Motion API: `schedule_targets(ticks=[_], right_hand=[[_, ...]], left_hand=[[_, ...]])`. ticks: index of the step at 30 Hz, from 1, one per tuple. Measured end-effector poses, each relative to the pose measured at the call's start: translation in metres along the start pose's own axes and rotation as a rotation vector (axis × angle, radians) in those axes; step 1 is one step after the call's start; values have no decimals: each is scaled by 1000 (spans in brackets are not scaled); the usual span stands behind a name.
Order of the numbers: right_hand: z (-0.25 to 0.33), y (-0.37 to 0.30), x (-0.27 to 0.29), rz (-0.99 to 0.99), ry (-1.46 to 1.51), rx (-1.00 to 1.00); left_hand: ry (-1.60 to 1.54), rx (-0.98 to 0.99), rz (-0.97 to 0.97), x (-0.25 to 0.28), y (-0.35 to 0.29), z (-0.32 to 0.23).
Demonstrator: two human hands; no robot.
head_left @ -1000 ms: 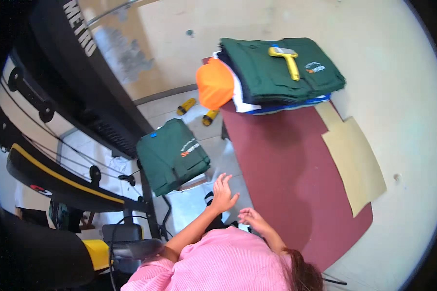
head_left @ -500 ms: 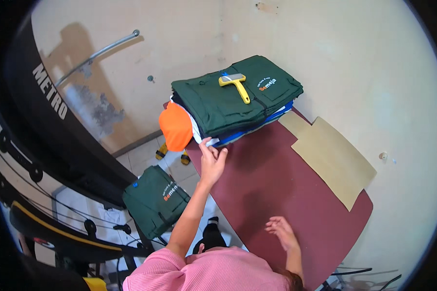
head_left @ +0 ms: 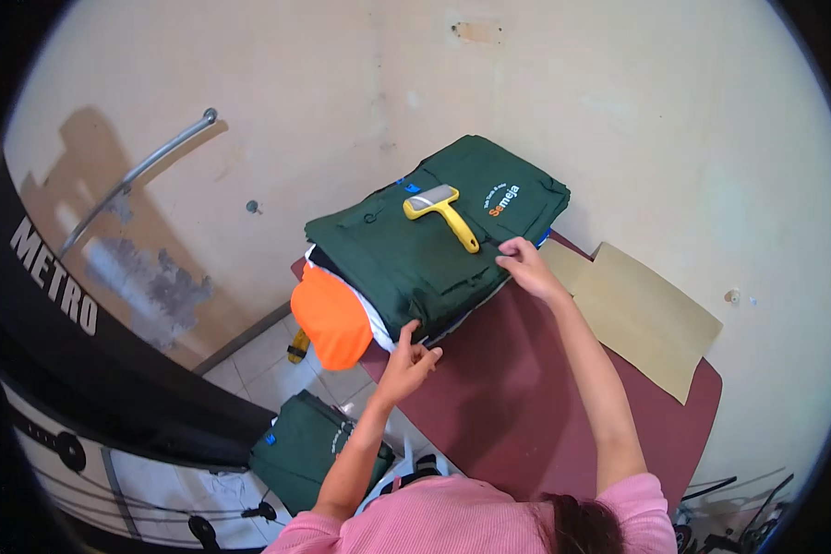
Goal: The recorder uses a lint roller to clean multiple green vests before folding them on a table.
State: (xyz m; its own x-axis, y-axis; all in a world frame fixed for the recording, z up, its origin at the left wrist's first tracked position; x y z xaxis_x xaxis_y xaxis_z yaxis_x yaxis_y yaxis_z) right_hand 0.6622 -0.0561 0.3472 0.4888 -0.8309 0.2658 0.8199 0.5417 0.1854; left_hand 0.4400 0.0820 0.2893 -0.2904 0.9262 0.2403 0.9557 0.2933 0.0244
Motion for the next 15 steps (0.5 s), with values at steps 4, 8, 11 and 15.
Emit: schedule_targets(ticks=[4, 8, 11, 15], right_hand=[[-3, 45, -35, -112, -487, 82], [-4, 64, -60, -67, -789, 23], [-5, 80, -75, -86, -979, 67], [-9, 91, -85, -34, -989, 112]], left_hand=[[-45, -36, -35, 10, 14, 14], [48, -76, -274, 16, 12, -11], [-23, -123, -289, 21, 16, -34], [-8, -144, -265, 39, 18, -43]])
Point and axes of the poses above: each hand's wrist, its own y-axis towards the middle knuckle, its own x-axis out of the back of the hand, z = x × y, the point moved 4 cm from there along y, towards the middle knuckle, and after that the axes turned 10 degrees about y, right-handed, at the moved point
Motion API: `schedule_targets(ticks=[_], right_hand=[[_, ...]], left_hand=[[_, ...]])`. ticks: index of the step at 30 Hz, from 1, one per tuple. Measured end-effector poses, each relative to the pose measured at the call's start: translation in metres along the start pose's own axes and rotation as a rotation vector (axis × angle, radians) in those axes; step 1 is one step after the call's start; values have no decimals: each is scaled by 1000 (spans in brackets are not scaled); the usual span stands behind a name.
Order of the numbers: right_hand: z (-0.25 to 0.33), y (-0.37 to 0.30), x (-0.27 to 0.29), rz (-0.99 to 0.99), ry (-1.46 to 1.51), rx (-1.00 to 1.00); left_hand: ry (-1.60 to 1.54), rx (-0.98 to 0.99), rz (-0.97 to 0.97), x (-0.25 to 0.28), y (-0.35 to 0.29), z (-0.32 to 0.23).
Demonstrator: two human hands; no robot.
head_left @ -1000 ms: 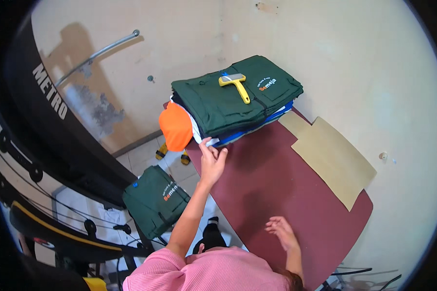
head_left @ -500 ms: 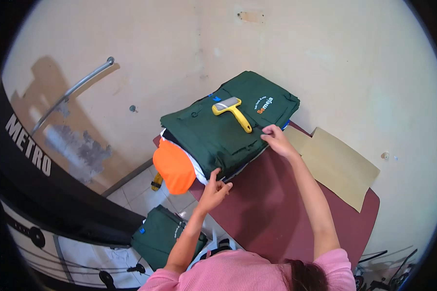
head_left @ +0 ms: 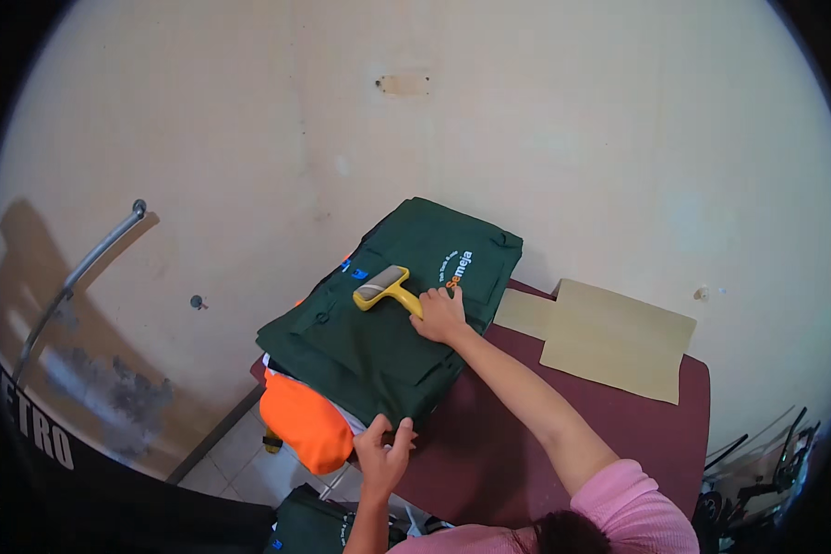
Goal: The recorder uses a lint roller to clean multiple green vests before folding them on a table.
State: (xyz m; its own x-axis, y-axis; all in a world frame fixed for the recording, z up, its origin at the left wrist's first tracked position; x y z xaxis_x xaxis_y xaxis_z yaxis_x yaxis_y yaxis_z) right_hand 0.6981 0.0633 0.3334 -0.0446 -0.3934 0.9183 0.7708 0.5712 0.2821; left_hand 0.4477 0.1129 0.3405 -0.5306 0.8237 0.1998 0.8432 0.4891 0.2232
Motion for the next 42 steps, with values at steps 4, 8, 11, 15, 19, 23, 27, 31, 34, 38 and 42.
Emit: schedule_targets(ticks=[4, 8, 11, 15, 19, 23, 27, 31, 34, 38, 42], right_hand=[[-21, -1, 7, -99, -73, -91], [-95, -23, 23, -269, -31, -406], [-190, -50, 7, -365, 256, -510], [-177, -81, 13, -131, 373, -709], [-186, -99, -29, 18, 1170, -639], [-185, -132, -19, -141, 1187, -647], [-202, -157, 22, -165, 1057, -630], [-217, -238, 97, -379, 844, -581], [-206, -340, 150, -485, 585, -685], [-202, -525, 157, -717, 498, -940], [-167, -692, 138, -923, 444, -1198]], left_hand=[[-275, 38, -193, 36, -16, -13], [-398, -81, -441, 69, -33, 7], [-418, -87, -279, 79, -37, 19], [-441, -8, -440, 84, -49, 7], [-383, -16, -392, 101, -60, -6], [-497, -70, -428, 102, -51, -8], [-255, 117, -225, 87, -46, 4], [-202, 217, 64, 57, -49, 23], [-129, 253, 504, 13, -57, 37], [260, 75, 1090, -63, -87, 59], [408, -14, 1241, -108, -122, 109]])
Point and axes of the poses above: each hand's wrist, its own y-axis towards the middle knuckle, its own x-axis out of the back of the hand, z = x × y, the point moved 4 cm from there along y, towards the middle knuckle, and after that the axes turned 10 degrees about y, right-handed, at the moved point
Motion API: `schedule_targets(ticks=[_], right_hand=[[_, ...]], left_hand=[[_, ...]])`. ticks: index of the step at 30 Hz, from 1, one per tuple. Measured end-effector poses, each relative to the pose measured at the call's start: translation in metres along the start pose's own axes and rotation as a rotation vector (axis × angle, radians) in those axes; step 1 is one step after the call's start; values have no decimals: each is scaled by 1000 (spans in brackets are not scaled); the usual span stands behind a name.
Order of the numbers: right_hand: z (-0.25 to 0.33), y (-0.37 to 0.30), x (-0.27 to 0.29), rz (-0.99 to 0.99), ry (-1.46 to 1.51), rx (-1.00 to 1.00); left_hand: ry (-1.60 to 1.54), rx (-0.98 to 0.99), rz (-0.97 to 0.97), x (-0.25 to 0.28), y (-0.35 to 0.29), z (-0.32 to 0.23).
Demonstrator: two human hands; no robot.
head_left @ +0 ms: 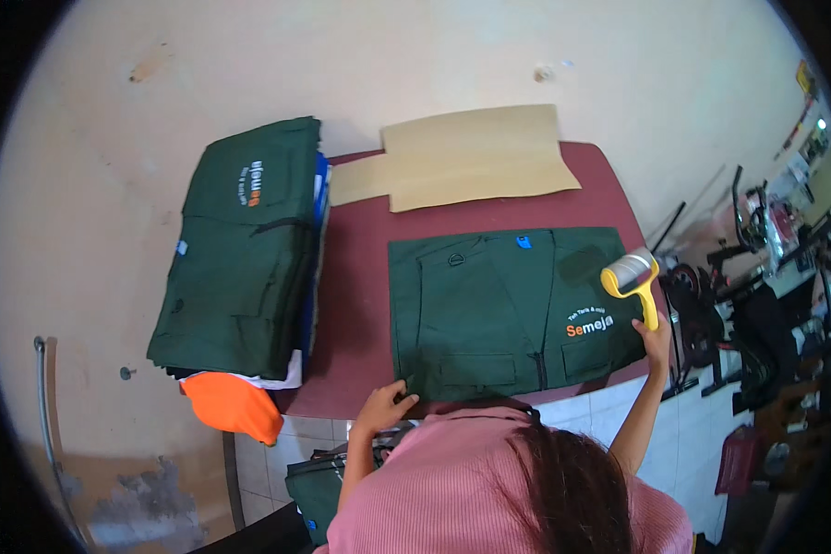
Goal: The recorder uses a lint roller to clean multiple green vests before folding them on a table.
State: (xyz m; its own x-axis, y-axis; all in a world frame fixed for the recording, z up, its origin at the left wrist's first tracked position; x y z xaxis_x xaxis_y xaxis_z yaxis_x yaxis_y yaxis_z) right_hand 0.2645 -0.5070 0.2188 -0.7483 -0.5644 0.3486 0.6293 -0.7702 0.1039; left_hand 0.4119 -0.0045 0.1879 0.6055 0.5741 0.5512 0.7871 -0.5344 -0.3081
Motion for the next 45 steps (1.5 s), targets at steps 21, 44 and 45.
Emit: schedule_targets(ticks=[21, 44, 45], right_hand=[[21, -46, -126, 979, 212, -294], [-62, -35, 159, 839, 27, -746], [-58, -40, 154, 838, 35, -741]], left_hand=[[439, 348, -602, -52, -10, -29], [818, -148, -160, -204, 163, -205], [884, -185, -244, -213, 175, -191]])
Point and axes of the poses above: each hand's wrist, its own y-axis towards the middle knuckle, its own x-axis out of the back of the hand, z = x × y, the point moved 4 cm from there along y, towards the middle knuckle, and after that the axes turned 10 degrees about y, right-handed, at the moved point
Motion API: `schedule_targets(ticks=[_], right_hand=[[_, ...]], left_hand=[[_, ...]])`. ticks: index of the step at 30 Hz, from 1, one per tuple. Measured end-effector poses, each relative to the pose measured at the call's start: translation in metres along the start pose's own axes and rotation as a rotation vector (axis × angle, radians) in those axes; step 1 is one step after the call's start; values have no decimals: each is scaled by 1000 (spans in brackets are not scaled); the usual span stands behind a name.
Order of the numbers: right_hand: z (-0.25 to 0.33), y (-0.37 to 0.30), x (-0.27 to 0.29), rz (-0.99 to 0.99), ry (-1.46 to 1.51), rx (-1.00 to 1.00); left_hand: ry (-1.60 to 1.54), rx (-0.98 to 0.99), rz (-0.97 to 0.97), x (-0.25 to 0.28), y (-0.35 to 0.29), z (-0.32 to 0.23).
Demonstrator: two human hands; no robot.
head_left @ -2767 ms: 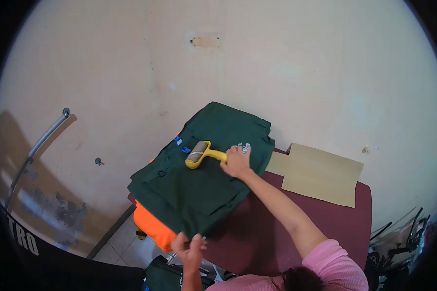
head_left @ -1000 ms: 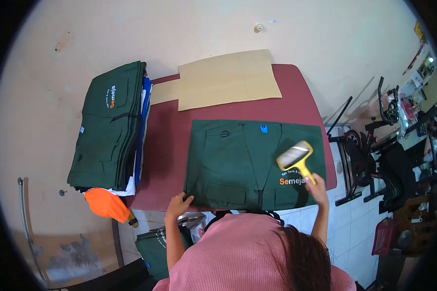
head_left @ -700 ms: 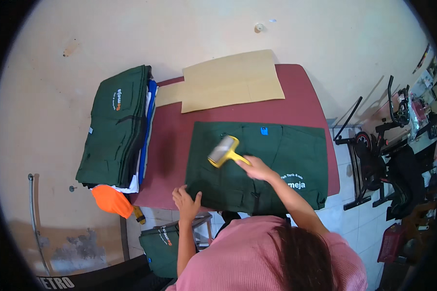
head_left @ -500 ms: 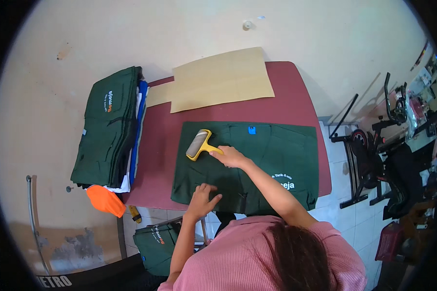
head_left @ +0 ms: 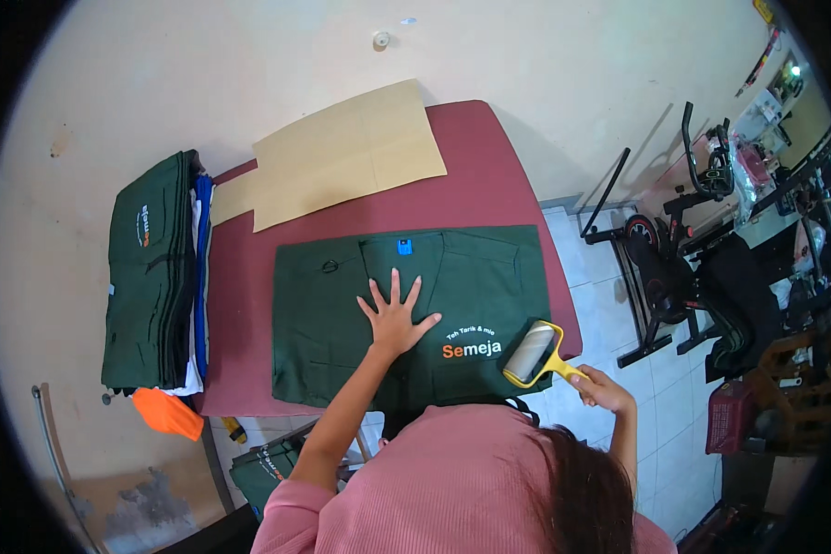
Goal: The recorder uses a lint roller to clean multiple green vests before folding them on a table.
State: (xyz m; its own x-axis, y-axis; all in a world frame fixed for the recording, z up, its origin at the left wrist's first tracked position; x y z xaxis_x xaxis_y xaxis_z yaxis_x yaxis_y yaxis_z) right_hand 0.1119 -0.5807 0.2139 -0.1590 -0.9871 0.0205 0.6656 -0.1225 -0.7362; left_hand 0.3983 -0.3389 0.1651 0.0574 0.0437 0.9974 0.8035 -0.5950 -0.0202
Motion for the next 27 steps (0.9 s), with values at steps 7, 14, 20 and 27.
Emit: schedule_targets(ticks=[7, 14, 20, 27], right_hand=[[82, 91, -83, -355, 142, 452], [158, 183, -93, -484, 133, 523], [85, 93, -112, -518, -163, 667], [-31, 16, -135, -543, -32, 558]], left_hand=[[28, 94, -20, -1, 50, 8], [-406, 8, -148, 5, 47, 46], [-132, 355, -361, 14, -26, 153], [-467, 552, -312, 7, -71, 205]])
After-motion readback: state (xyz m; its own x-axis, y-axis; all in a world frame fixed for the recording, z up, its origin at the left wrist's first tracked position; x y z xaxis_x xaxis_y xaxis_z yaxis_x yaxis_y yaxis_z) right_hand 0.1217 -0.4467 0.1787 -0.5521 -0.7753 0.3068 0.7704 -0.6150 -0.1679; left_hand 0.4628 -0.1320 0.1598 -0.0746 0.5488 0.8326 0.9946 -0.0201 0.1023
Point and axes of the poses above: each hand's wrist, its own y-axis towards the middle knuckle, its own x-axis out of the back of the hand, z = x × y, the point moved 4 cm from there along y, towards the middle knuckle, and after that the axes turned 10 degrees about y, right-handed, at the moved point
